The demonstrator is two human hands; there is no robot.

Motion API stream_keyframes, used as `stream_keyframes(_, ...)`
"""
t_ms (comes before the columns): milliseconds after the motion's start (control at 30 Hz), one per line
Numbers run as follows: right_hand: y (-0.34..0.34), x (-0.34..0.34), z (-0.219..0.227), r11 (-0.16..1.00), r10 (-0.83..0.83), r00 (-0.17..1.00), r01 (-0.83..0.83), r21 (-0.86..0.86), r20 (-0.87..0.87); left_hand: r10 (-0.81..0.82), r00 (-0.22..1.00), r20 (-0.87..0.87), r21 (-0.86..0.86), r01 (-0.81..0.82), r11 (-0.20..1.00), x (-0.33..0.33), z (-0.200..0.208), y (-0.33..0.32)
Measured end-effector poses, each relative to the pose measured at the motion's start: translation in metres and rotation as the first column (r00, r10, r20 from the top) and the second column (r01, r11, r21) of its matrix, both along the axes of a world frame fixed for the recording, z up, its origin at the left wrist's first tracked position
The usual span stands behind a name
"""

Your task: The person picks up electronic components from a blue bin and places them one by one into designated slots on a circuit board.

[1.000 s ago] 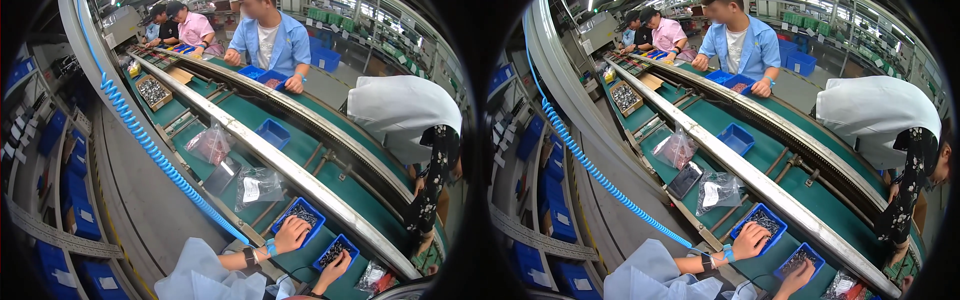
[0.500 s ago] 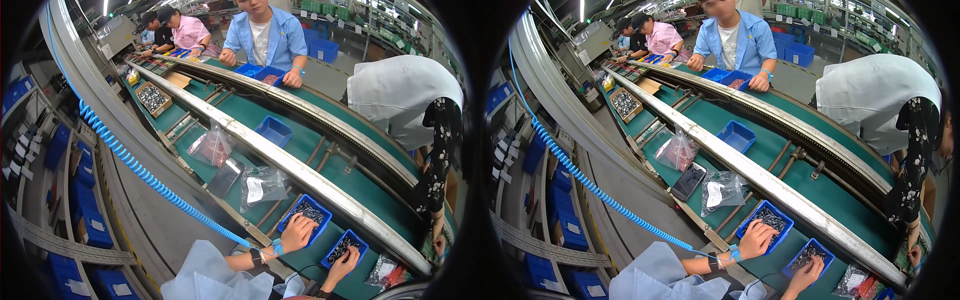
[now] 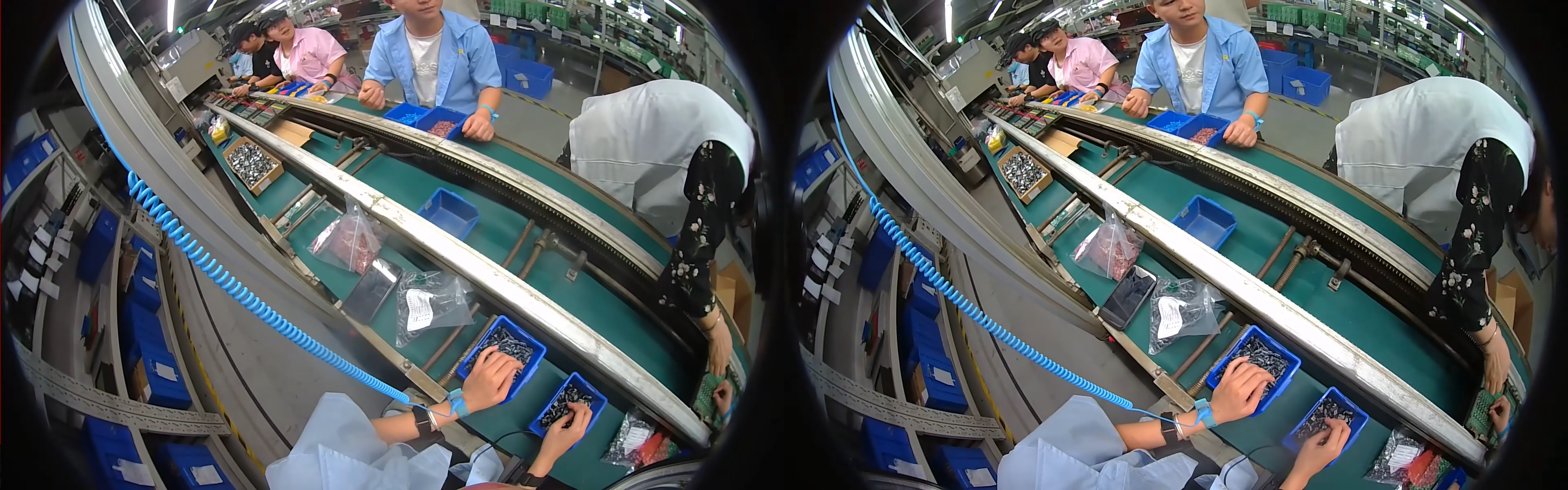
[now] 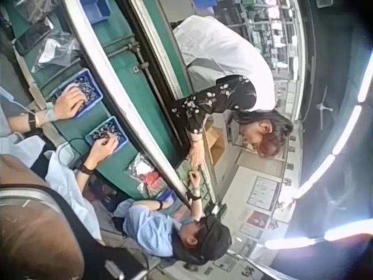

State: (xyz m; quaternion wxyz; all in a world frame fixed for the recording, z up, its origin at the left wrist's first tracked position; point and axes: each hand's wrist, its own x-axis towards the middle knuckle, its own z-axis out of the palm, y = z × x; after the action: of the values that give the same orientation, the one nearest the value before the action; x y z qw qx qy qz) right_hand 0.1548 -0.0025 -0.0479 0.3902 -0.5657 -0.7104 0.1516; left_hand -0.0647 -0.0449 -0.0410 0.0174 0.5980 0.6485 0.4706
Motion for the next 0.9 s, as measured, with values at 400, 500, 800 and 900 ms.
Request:
stream_keyframes(400, 0.0005, -0.0025, 0.0031, 0.996, -0.003, 1.0, 0.003, 0.091, 0.007, 0.001, 1.0, 0.003, -0.001, -0.001, 1.0, 0.0007, -0.0004, 0.0005)
stream_keyframes(500, 0.0006, -0.0027, 0.0024, 0.997, 0.006, 1.0, -0.005, 0.08, -0.006, 0.0, 1.0, -0.004, -0.004, 0.0, 1.0, 0.0001, -0.0006, 0.0005)
stream_keyframes(800, 0.0043, 0.0014, -0.0047, 0.999, 0.034, 0.999, -0.034, 0.003, -0.02, 0.0, 1.0, -0.022, -0.007, 0.0, 1.0, -0.0001, -0.0004, 0.0006)
stream_keyframes(900, 0.0057, -0.0004, -0.0042, 0.997, 0.053, 0.998, -0.055, -0.045, -0.045, 0.008, 1.0, -0.029, -0.003, -0.008, 1.0, -0.0007, -0.0006, 0.0022)
